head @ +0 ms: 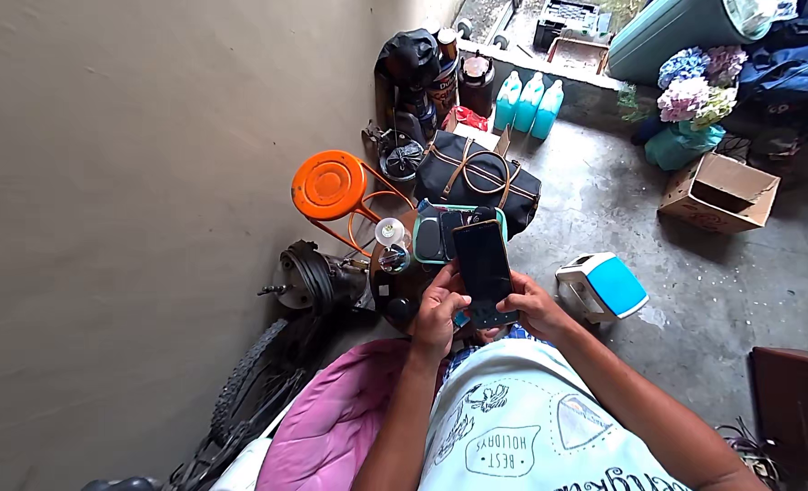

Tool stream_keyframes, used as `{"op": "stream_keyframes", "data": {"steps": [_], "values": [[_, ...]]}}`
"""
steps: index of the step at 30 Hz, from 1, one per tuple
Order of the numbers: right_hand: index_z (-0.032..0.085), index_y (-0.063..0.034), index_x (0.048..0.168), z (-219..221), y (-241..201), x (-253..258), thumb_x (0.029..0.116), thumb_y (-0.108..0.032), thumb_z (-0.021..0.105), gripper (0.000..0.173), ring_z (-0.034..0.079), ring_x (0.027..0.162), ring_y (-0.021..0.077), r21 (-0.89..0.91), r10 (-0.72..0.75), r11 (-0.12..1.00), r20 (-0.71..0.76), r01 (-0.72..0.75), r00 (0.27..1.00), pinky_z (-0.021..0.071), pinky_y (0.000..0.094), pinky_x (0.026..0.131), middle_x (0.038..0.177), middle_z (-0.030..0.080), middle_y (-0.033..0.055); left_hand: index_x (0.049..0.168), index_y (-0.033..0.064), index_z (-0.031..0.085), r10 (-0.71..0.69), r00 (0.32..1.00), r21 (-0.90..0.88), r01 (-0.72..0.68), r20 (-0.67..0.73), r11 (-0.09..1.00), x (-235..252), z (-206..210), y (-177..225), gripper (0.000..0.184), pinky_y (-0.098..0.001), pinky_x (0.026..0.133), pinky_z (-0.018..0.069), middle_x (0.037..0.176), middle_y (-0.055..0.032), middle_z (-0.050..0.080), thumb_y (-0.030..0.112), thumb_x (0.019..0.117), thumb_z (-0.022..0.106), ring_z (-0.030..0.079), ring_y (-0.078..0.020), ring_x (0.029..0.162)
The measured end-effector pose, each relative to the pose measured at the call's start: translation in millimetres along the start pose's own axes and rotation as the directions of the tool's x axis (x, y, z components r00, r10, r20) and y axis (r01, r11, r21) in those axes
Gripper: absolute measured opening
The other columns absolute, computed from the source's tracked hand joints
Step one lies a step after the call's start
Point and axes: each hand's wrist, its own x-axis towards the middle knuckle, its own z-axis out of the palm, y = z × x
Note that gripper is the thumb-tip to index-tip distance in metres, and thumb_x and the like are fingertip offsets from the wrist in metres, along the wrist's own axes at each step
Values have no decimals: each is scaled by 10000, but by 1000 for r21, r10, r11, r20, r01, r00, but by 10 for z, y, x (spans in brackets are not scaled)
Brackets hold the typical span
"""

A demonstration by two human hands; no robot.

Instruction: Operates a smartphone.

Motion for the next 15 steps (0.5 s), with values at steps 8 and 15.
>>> {"op": "stream_keyframes", "data": {"steps": [8,15], "values": [[488,-15,1325,-3,6,24,849,20,618,495,748,956,307,1,-13,1000,37,13,999,659,478,736,1141,713,170,1486,-32,431,17,999,-39,-16,28,999,5,-18,-11,580,-433,916,587,1288,-229,651,-70,908,427,686,-280,1094],[479,-11,1335,-27,26,35,840,46,593,511,743,980,310,1,-3,1000,56,3,998,656,491,760,1160,707,172,1501,-33,409,9,1000,-36,-8,17,999,-9,-38,-41,595,-437,923,583,1312,-238,635,-78,909,425,675,-294,1119]]}}
